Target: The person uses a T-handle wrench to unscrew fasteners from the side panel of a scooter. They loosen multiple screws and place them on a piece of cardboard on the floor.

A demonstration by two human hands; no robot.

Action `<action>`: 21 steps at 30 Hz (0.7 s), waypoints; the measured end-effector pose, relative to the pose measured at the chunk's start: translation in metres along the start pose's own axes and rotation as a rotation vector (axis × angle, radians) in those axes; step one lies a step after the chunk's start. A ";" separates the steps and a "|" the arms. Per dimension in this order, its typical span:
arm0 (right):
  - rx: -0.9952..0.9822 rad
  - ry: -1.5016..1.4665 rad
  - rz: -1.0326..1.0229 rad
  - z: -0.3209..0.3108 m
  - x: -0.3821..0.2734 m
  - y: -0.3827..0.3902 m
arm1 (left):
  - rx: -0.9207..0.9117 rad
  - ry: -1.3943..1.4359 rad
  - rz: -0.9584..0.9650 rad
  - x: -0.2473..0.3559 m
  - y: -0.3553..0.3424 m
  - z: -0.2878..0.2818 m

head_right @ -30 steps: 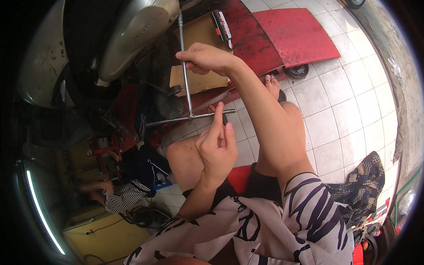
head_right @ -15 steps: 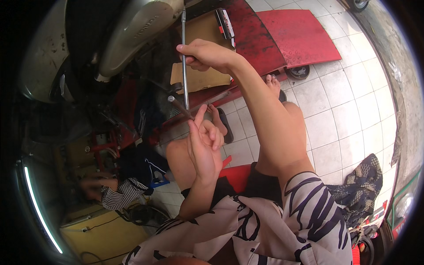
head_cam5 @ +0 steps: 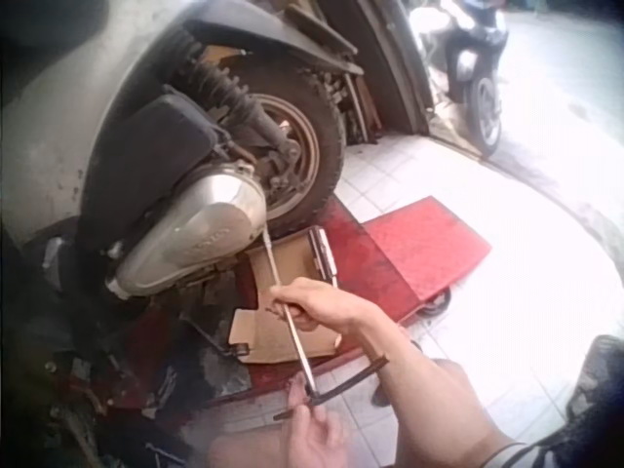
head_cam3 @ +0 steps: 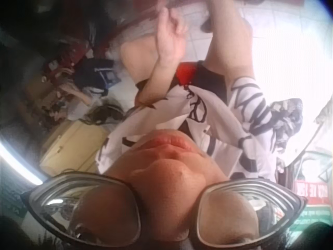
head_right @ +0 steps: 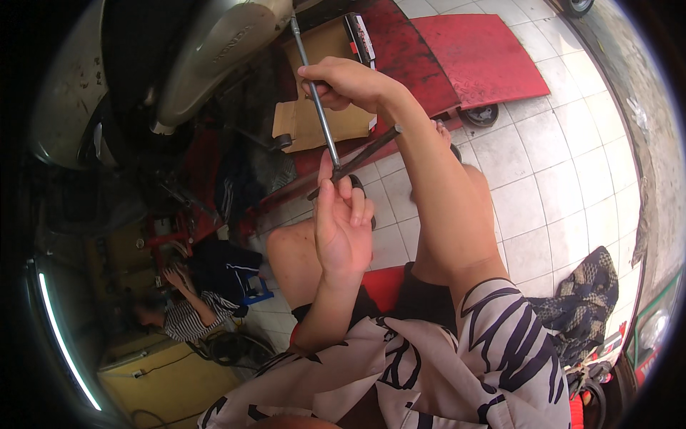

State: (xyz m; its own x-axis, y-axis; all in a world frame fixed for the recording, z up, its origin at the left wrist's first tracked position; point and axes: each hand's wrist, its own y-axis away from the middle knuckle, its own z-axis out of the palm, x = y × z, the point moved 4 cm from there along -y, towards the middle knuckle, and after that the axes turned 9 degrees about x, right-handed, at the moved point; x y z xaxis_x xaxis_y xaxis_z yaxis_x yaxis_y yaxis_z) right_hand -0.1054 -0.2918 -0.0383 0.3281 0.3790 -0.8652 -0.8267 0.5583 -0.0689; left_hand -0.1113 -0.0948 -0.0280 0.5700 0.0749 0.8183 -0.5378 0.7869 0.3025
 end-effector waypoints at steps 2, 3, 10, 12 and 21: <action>0.028 0.029 0.013 -0.005 0.000 0.001 | -0.038 -0.198 0.183 0.008 -0.004 -0.003; 0.033 0.041 0.019 -0.006 0.000 0.001 | -0.057 -0.296 0.276 0.012 -0.006 -0.003; -0.031 -0.006 -0.002 0.001 -0.006 0.003 | -0.102 -0.853 0.986 0.055 -0.010 0.027; -0.048 -0.011 0.011 0.003 -0.006 0.003 | -0.091 -0.876 1.020 0.058 -0.007 0.029; -0.206 0.024 0.081 0.001 0.000 0.006 | 0.028 -0.974 1.347 0.051 -0.002 0.021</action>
State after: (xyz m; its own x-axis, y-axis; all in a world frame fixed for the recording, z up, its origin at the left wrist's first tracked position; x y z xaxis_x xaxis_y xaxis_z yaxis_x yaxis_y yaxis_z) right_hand -0.1100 -0.2874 -0.0383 0.2475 0.3974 -0.8836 -0.9268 0.3630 -0.0964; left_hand -0.0941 -0.1051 0.0230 -0.8519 0.2526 0.4587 -0.3069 0.4688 -0.8283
